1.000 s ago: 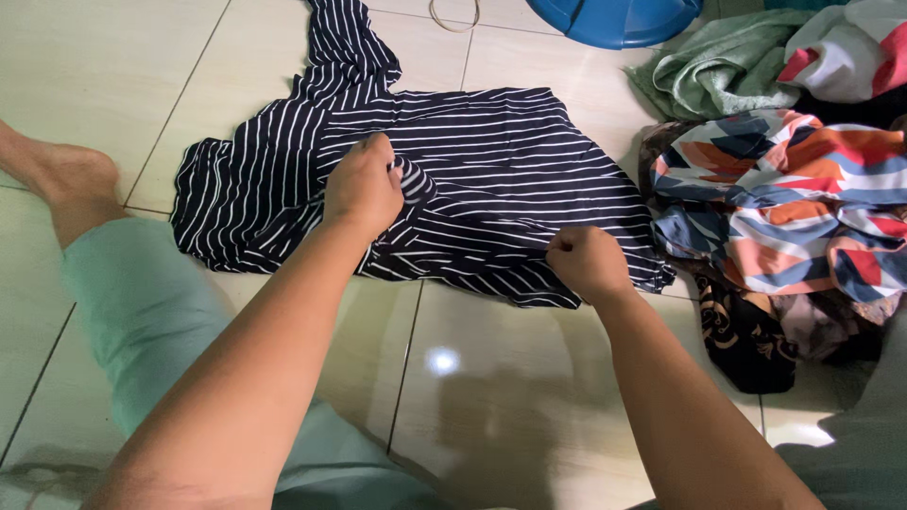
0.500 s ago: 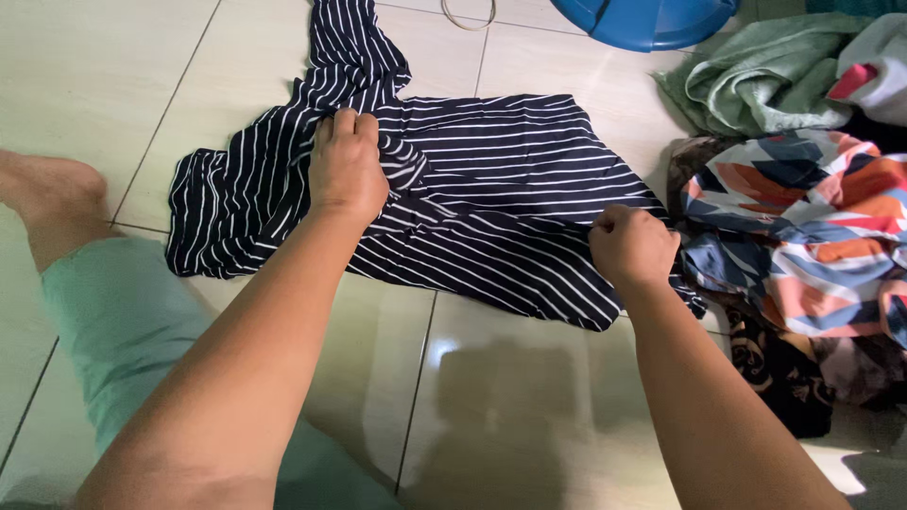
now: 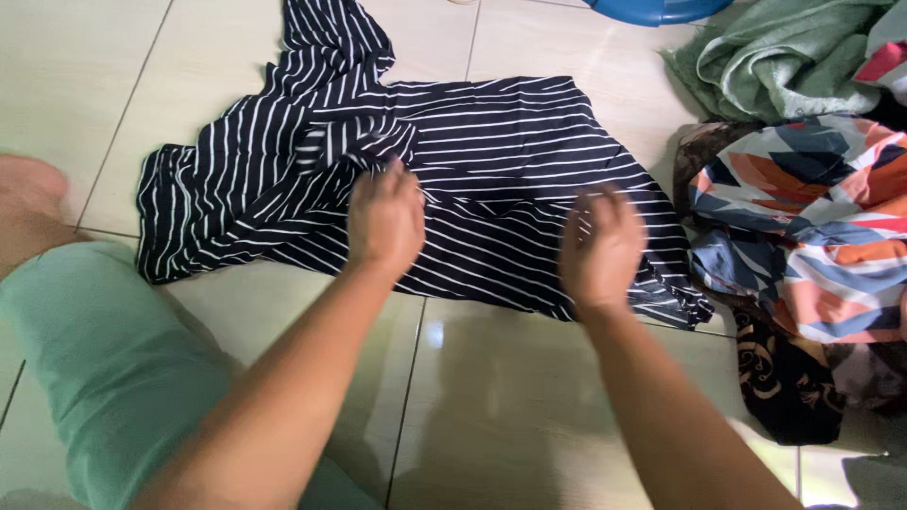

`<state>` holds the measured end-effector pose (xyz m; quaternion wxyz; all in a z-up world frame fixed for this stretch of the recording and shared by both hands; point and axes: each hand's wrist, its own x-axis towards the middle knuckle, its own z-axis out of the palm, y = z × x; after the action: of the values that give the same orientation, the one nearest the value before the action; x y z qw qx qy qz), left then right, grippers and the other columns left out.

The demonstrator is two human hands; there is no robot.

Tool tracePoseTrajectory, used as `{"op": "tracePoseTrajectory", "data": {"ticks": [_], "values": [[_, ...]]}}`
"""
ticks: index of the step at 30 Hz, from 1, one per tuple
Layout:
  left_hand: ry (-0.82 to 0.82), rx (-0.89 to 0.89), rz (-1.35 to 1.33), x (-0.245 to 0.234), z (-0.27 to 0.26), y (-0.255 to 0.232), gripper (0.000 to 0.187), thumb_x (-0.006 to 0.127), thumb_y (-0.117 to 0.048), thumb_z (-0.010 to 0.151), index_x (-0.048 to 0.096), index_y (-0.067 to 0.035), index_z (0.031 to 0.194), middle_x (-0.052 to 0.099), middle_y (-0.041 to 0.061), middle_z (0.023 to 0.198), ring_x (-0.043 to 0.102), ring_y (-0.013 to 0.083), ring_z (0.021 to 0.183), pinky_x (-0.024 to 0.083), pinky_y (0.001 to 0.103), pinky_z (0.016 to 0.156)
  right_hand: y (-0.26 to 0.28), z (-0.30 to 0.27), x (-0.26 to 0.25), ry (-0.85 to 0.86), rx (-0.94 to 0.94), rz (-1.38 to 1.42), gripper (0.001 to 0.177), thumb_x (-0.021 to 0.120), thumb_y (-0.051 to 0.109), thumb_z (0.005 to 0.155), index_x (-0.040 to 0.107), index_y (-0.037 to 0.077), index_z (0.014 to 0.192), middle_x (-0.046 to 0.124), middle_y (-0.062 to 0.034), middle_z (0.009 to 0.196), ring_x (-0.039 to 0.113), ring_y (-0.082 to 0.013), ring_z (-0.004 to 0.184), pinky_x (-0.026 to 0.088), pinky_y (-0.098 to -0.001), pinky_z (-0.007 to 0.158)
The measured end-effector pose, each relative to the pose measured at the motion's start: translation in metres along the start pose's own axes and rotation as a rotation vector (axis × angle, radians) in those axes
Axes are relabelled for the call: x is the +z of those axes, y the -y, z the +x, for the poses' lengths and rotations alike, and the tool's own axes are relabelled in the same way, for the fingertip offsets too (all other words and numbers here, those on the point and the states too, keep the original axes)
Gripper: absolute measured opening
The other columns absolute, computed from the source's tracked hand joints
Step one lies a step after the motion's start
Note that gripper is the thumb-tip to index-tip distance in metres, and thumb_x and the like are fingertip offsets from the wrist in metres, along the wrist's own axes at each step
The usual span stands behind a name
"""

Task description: The person folds a black-and-white striped shirt by smoothing it out on the floor, folding in the sides, and then folding it over itself.

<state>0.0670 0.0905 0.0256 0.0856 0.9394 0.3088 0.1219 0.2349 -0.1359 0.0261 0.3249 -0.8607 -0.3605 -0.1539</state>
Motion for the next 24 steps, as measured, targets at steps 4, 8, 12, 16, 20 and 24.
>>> {"op": "tracePoseTrajectory", "data": {"ticks": [4, 8, 12, 16, 20, 24], "values": [[0.143, 0.062, 0.043, 0.025, -0.027, -0.019, 0.053, 0.047, -0.048, 0.105, 0.048, -0.017, 0.148, 0.033, 0.013, 0.162, 0.028, 0.0361, 0.154, 0.012, 0.062, 0.128, 0.039, -0.041, 0.022, 0.222, -0.156, 0.074, 0.034, 0.064, 0.023, 0.102, 0.065, 0.013, 0.134, 0.058, -0.017, 0.145, 0.054, -0.037, 0.137, 0.04, -0.0513, 0.12], [0.521, -0.191, 0.104, 0.006, -0.033, -0.015, 0.078, 0.033, -0.07, 0.094, 0.01, -0.034, 0.16, -0.003, 0.007, 0.169, -0.007, 0.0339, 0.154, -0.003, 0.067, 0.119, 0.021, -0.056, 0.031, 0.6, -0.11, -0.249, 0.071, 0.056, 0.053, 0.091, 0.04, 0.028, 0.155, 0.024, -0.0175, 0.165, 0.019, -0.0394, 0.151, 0.011, -0.0672, 0.117], [0.646, -0.358, 0.127, -0.007, -0.031, -0.002, 0.082, 0.025, -0.076, 0.09, 0.0, -0.043, 0.161, -0.012, -0.004, 0.172, -0.01, 0.0262, 0.159, -0.005, 0.066, 0.122, -0.031, -0.06, 0.02, 0.553, 0.042, -0.261, 0.07, 0.055, 0.057, 0.095, 0.037, 0.029, 0.157, 0.02, -0.0155, 0.166, 0.014, -0.0366, 0.153, 0.008, -0.0665, 0.118], [0.489, -0.281, 0.145, 0.015, -0.037, -0.011, 0.082, 0.033, -0.072, 0.095, 0.01, -0.03, 0.162, -0.003, 0.01, 0.17, -0.003, 0.0352, 0.155, -0.001, 0.064, 0.121, -0.069, -0.055, 0.002, 0.213, 0.123, -0.15, 0.047, 0.069, 0.04, 0.096, 0.066, 0.017, 0.137, 0.052, -0.0201, 0.154, 0.04, -0.0401, 0.146, 0.026, -0.0615, 0.118], [0.378, 0.054, 0.029, 0.034, -0.063, -0.051, 0.081, 0.047, -0.067, 0.096, 0.026, -0.021, 0.16, 0.008, 0.018, 0.168, 0.006, 0.0392, 0.155, 0.005, 0.062, 0.121, -0.102, -0.041, -0.03, 0.134, 0.454, -0.158, 0.018, 0.073, 0.025, 0.094, 0.079, 0.014, 0.107, 0.075, -0.014, 0.117, 0.067, -0.0326, 0.117, 0.051, -0.0426, 0.105], [0.44, 0.292, -0.052, 0.035, -0.083, -0.102, 0.076, 0.06, -0.057, 0.093, 0.035, -0.024, 0.157, 0.011, 0.016, 0.17, 0.009, 0.0377, 0.157, 0.012, 0.059, 0.124, -0.123, -0.041, -0.045, 0.147, 0.62, -0.074, 0.022, 0.078, 0.022, 0.084, 0.079, 0.009, 0.102, 0.077, -0.0152, 0.103, 0.073, -0.0305, 0.099, 0.055, -0.0394, 0.091]]}}
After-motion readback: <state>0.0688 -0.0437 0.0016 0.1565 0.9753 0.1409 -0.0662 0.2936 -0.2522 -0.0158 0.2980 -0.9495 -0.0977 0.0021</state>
